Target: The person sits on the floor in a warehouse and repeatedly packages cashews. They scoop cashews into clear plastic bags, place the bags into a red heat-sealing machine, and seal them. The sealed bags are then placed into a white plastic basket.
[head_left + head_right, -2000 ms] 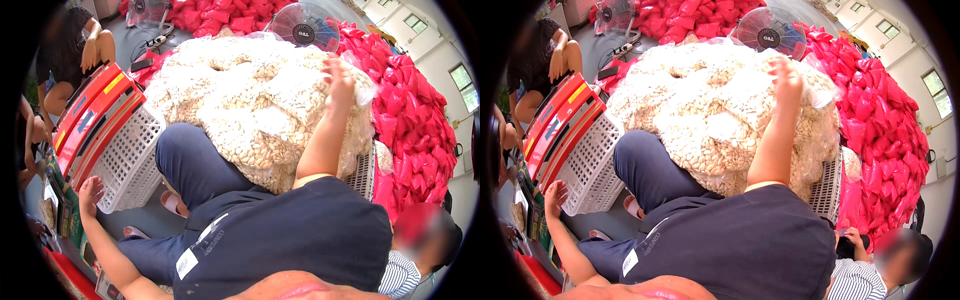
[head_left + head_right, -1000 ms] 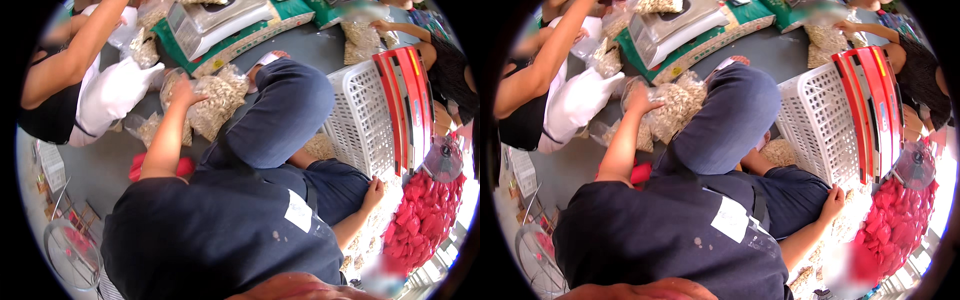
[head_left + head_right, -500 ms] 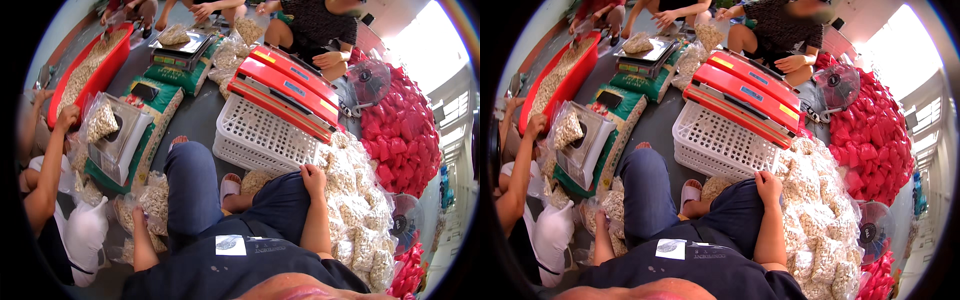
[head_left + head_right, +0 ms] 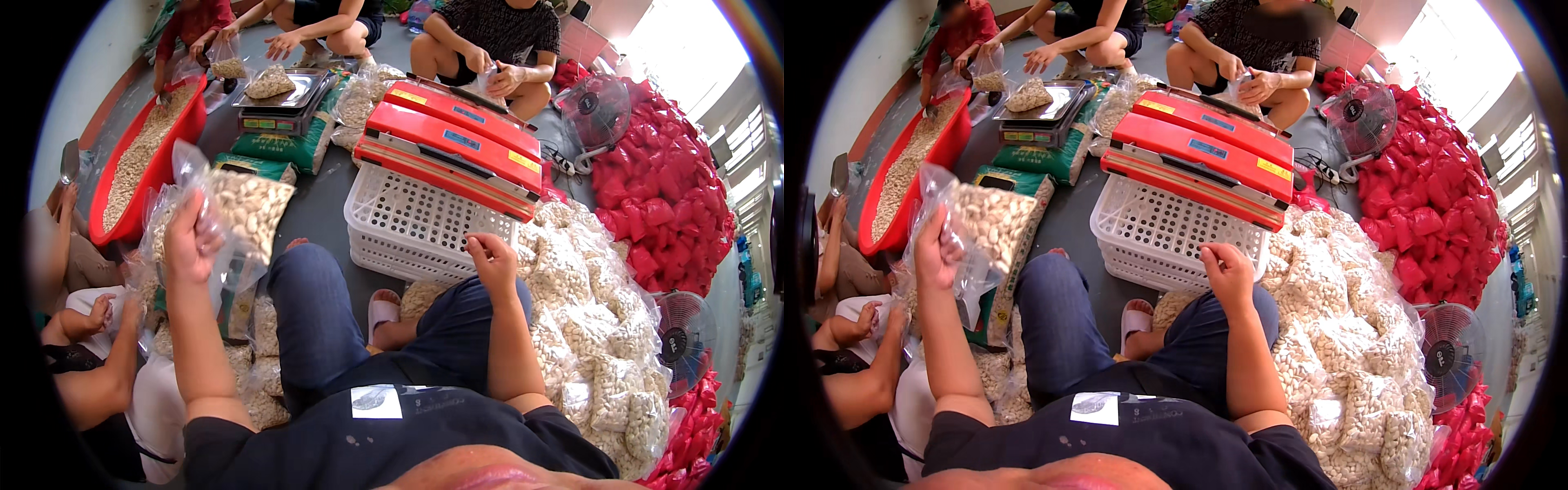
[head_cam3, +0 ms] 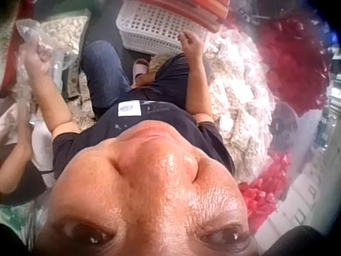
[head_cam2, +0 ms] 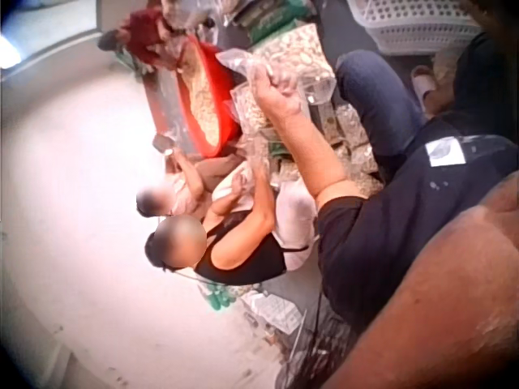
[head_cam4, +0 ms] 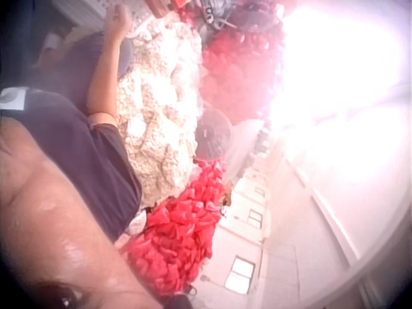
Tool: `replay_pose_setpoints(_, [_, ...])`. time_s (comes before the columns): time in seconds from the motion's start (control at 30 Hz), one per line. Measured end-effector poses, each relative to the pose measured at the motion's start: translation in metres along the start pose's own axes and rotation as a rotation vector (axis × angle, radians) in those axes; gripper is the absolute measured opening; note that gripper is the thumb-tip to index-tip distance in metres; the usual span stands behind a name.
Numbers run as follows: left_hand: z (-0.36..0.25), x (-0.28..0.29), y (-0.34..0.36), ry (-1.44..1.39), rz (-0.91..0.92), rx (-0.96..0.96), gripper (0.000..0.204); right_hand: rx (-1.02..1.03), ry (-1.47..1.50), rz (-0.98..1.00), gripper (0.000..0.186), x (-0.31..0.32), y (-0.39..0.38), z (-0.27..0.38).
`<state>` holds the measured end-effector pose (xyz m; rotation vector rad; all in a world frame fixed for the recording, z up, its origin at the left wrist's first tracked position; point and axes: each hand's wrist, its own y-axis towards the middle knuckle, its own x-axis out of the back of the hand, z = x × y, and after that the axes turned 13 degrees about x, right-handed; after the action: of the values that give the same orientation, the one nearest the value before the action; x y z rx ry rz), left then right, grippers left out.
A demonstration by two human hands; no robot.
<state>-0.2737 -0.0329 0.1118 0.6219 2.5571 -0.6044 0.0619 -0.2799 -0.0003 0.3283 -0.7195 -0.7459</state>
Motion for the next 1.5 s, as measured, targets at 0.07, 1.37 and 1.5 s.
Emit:
replay_pose_setpoints(0.07, [-0.005,-0.035,0.025,-0.081,0.124,0.098,0.025,0.135,0.023,0.062,0.021,-0.009,0.023,0.028])
replay_pose_setpoints(1.37, [0.103,-0.128,0.143,1.034,0.052,-0.175,0.018,-0.165,0.36,-0.25,0.012,0.01,0.078,-0.022])
replay_pose_setpoints(1.5, [0.108,-0.129,0.146,1.032,0.062,-0.212,0.018,-0.066,0.343,-0.189,0.017,0.015,0.081,-0.031])
